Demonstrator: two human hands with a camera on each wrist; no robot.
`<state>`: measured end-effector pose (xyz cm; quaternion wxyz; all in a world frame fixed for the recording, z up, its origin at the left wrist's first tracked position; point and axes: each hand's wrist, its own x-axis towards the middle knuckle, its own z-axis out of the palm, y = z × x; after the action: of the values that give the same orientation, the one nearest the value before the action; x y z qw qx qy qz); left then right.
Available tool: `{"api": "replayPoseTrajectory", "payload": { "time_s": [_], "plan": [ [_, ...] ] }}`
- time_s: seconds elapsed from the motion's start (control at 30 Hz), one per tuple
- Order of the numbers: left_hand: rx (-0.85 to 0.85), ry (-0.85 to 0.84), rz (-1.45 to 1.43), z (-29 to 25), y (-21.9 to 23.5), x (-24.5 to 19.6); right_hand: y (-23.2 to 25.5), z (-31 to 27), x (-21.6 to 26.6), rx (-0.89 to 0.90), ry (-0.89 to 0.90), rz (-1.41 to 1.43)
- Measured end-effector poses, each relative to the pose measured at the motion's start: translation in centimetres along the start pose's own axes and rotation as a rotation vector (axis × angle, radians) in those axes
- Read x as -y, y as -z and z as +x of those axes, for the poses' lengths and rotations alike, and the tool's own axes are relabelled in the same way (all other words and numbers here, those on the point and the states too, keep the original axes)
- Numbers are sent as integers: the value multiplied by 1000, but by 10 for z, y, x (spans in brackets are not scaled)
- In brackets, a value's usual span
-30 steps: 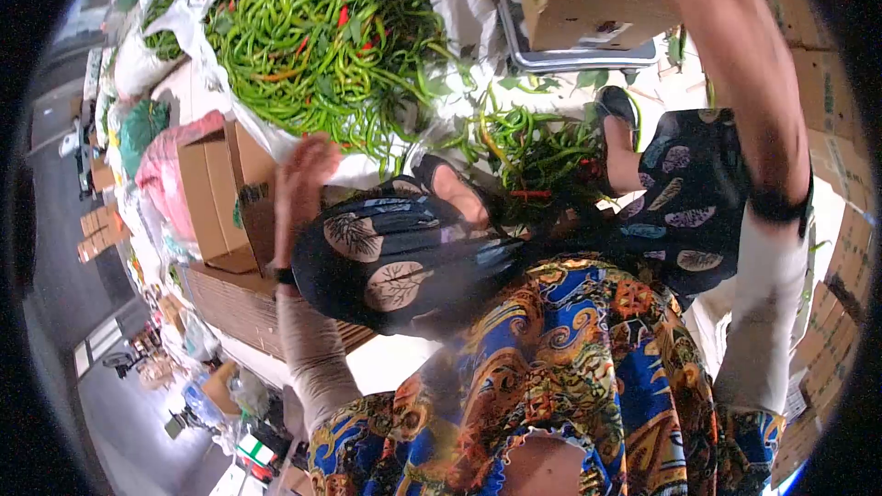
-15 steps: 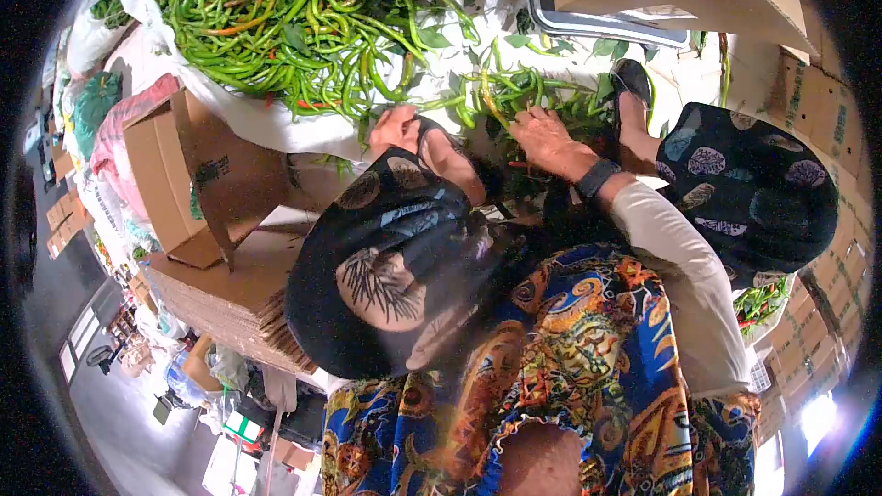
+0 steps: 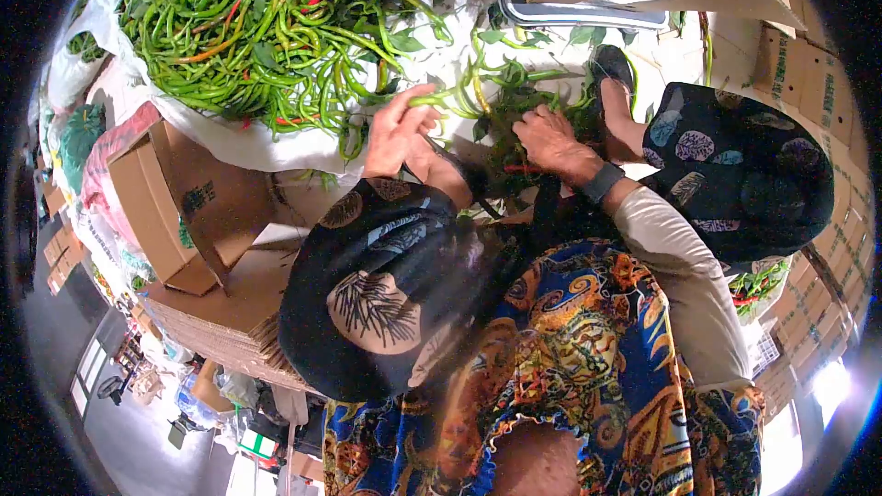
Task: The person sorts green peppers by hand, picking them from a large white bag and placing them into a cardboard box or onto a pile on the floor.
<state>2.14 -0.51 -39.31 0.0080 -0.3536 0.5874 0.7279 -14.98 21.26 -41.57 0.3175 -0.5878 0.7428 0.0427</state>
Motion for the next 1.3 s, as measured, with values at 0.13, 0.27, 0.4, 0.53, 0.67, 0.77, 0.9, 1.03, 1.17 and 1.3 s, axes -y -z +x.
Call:
{"api": "replayPoseTrajectory", "payload": {
  "time_s": [0.13,0.27,0.4,0.53,0.67,0.77,0.9,1.03,1.17,1.3],
  "plan": [
    [46,-15,-281,-16,15,-21,56,8,20,-141,58,253],
    [138,2,-567,-15,24,-24,76,18,27,-31,-77,1034],
    [158,44,-594,-18,17,-35,115,7,55,32,-8,1703],
    [42,176,-626,-29,2,-43,111,16,58,58,-97,1787],
    [17,183,-575,-26,2,-36,124,9,61,37,-193,1888],
    [-35,170,-445,-30,-6,-33,109,7,39,-43,-209,1912],
    [-64,54,41,-43,-22,-65,93,-4,24,-121,-396,2075],
    [-180,-36,201,-47,-16,-42,66,-12,-17,-258,-453,1894],
    [-274,164,-332,-47,-17,-49,45,-7,-29,314,-497,1153],
    [-228,279,-208,-40,-6,-53,83,-22,23,-141,-239,359]
  ]
}}
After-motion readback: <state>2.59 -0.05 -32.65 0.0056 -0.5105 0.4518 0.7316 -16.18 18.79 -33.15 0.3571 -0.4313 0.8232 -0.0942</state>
